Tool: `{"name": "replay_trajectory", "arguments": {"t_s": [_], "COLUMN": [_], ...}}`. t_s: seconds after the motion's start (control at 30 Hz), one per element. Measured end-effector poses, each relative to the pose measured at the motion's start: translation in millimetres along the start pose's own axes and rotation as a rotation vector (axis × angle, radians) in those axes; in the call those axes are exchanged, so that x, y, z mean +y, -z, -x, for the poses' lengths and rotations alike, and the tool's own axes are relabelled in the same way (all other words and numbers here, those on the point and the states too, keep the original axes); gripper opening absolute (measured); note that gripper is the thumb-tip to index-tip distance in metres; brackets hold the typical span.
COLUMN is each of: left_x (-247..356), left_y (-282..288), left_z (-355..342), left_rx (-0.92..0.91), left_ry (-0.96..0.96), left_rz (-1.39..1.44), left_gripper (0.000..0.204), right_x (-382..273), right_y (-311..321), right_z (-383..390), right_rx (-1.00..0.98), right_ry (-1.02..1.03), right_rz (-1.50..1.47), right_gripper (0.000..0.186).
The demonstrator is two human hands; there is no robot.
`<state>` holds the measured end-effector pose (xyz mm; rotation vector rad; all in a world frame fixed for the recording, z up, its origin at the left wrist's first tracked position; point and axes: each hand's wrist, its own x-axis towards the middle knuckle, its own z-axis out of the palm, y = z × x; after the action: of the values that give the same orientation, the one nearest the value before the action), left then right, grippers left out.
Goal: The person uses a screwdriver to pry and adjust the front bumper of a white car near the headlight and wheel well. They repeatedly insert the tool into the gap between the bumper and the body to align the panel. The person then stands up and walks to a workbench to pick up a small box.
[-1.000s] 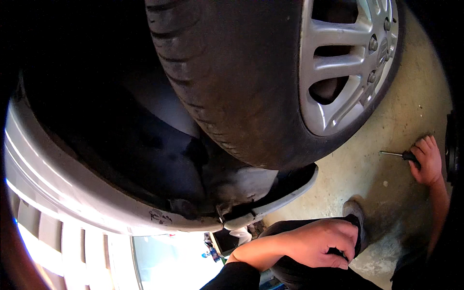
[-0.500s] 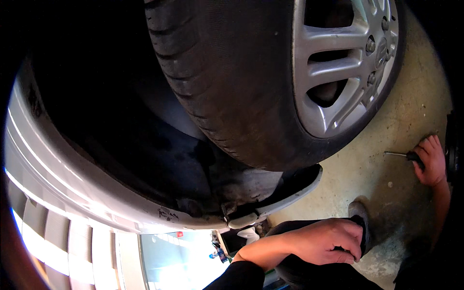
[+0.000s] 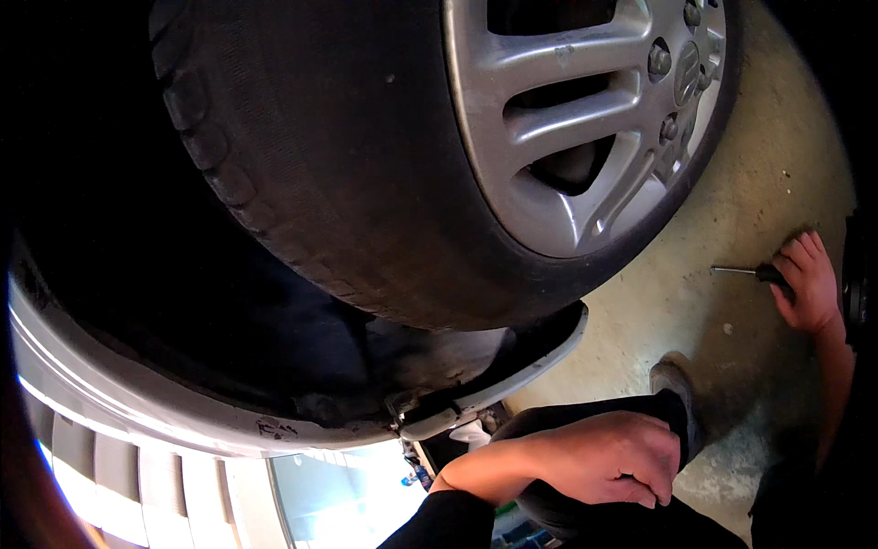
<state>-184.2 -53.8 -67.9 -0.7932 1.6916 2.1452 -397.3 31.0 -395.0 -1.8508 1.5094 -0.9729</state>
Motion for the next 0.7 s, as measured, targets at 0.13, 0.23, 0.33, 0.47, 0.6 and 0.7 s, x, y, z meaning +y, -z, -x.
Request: {"name": "replay_trajectory", "arguments": {"t_s": [0.13, 0.23, 0.33, 0.47, 0.6, 0.7], "left_x": [1, 1, 2, 2, 5, 26], "left_y": [5, 7, 8, 5, -3, -35], "left_z": [0, 1, 1, 4, 4, -5], "left_rx": [0.010, 0.010, -0.001, 0.017, 0.005, -0.020], "left_ry": [-0.002, -0.026, -0.043, -0.026, -0.070, -0.117], "left_rz": [-0.002, -0.015, -0.012, -0.021, -0.030, -0.154], "left_gripper": [0.011, 0.011, 0.012, 0.010, 0.007, 0.009], "right_x": [1, 6, 1, -4, -14, -23], "right_y": [1, -4, -1, 7, 18, 22], "right_z": [-4, 1, -1, -6, -11, -13], "right_rx": [0.021, -0.017, 0.018, 0.052, 0.027, 0.000], "right_ry": [0.039, 0.006, 0.018, 0.051, 0.033, 0.002], "right_rz": [0.012, -0.002, 0.012, 0.021, 0.019, -0.004], "right_gripper": [0.042, 0.041, 0.041, 0.041, 0.040, 0.039]}}
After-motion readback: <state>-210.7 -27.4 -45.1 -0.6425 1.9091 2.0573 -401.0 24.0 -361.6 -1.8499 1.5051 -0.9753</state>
